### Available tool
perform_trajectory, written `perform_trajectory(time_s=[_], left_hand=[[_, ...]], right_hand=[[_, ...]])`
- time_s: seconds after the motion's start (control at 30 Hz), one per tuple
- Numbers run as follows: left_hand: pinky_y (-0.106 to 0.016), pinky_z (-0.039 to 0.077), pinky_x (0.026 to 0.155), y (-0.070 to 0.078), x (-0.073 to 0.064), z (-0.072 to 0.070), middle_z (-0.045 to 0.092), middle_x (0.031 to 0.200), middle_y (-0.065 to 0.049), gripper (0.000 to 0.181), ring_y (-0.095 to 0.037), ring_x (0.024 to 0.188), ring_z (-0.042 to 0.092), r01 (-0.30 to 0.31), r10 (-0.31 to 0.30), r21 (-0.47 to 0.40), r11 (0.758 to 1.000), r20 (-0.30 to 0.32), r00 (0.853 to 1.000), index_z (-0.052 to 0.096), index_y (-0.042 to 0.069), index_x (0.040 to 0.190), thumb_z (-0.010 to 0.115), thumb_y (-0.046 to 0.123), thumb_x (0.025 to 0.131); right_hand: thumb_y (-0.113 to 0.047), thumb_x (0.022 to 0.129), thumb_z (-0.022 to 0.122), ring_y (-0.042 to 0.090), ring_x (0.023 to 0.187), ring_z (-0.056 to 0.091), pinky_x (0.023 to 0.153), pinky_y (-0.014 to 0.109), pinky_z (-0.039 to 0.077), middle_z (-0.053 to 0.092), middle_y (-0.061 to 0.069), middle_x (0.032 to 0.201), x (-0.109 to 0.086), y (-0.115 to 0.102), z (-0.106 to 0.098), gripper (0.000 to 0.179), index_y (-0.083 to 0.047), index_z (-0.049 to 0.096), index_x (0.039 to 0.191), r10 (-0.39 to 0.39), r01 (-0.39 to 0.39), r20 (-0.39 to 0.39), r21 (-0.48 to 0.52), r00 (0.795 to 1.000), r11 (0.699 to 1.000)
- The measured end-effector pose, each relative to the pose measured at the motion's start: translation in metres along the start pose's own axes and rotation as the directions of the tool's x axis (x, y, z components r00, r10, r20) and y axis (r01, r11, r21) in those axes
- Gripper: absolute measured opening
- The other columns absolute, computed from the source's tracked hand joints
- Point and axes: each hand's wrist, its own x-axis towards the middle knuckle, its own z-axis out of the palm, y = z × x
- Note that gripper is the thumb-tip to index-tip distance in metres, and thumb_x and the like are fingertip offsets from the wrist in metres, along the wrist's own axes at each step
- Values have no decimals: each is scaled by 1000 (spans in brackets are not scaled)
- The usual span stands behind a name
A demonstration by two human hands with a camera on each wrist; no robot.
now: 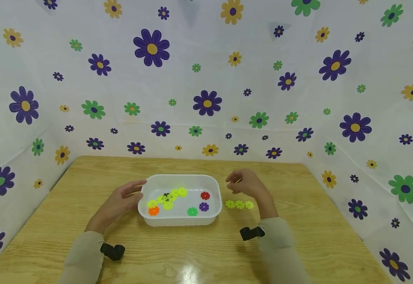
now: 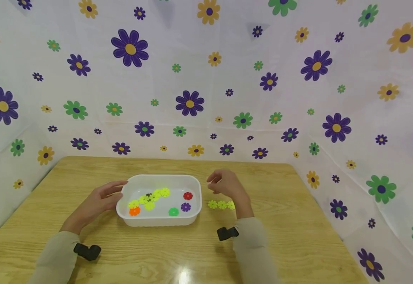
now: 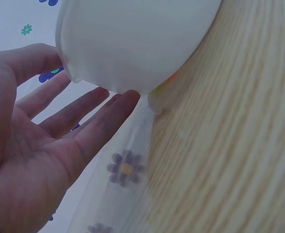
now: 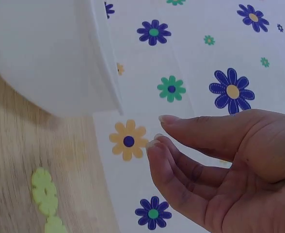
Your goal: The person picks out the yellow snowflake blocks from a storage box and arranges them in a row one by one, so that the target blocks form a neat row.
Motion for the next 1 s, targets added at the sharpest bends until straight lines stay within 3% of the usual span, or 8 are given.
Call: perform_trajectory(time_s=[0.2, 0.37, 0.5, 0.7, 0.77, 1.0], left_hand=[[-43, 58, 104, 3, 0, 0, 36, 165, -21, 57, -49, 145, 44, -11, 10, -9, 1000, 0, 1000, 42, 14, 157, 61, 30, 105], [-44, 58, 104, 5, -1, 1, 36, 165, -22, 57, -50, 145, 44, -23, 23, -16, 1000, 9, 1000, 42, 13, 157, 60, 28, 105], [-45, 58, 105, 5, -2, 1, 36, 165, -22, 57, -49, 145, 45, -13, 13, -13, 1000, 6, 1000, 42, 13, 157, 61, 28, 105], [-45, 57, 106, 3, -1, 0, 36, 165, -22, 57, -49, 145, 45, -8, 8, 1, 1000, 8, 1000, 42, 14, 157, 60, 29, 105], [-45, 57, 106, 3, -1, 0, 36, 165, -22, 57, -49, 145, 45, -12, 12, 9, 1000, 11, 1000, 41, 14, 158, 59, 29, 106], [-43, 57, 105, 4, -2, -1, 39, 162, -25, 57, -49, 144, 46, -14, 14, -11, 1000, 9, 1000, 41, 13, 157, 60, 27, 105]], right_hand=[[-9, 93, 75, 20, 81, 70, 86, 41, 66, 70, 12, 100, 10, -24, 23, 15, -4, 74, 108, -45, 45, 10, 8, 999, 999], [-8, 92, 75, 19, 80, 67, 79, 31, 64, 71, 9, 96, 16, -41, 44, 15, -3, 75, 106, -88, 88, 56, 5, 995, 996], [-9, 92, 76, 18, 80, 64, 76, 31, 62, 72, 7, 95, 23, -51, 63, 14, -4, 76, 105, -126, 130, 108, -34, 986, 991], [-9, 93, 75, 18, 77, 62, 63, 30, 57, 73, 7, 95, 37, -58, 90, 14, -6, 76, 106, -123, 131, 160, -39, 979, 991], [-9, 92, 77, 17, 80, 61, 65, 26, 55, 73, 6, 96, 42, -58, 98, 13, -7, 77, 105, -124, 134, 149, -60, 981, 989], [-5, 89, 78, 26, 106, 69, 95, 39, 60, 76, 10, 115, 52, -57, 117, 21, -7, 76, 110, -125, 137, 140, -77, 982, 988]])
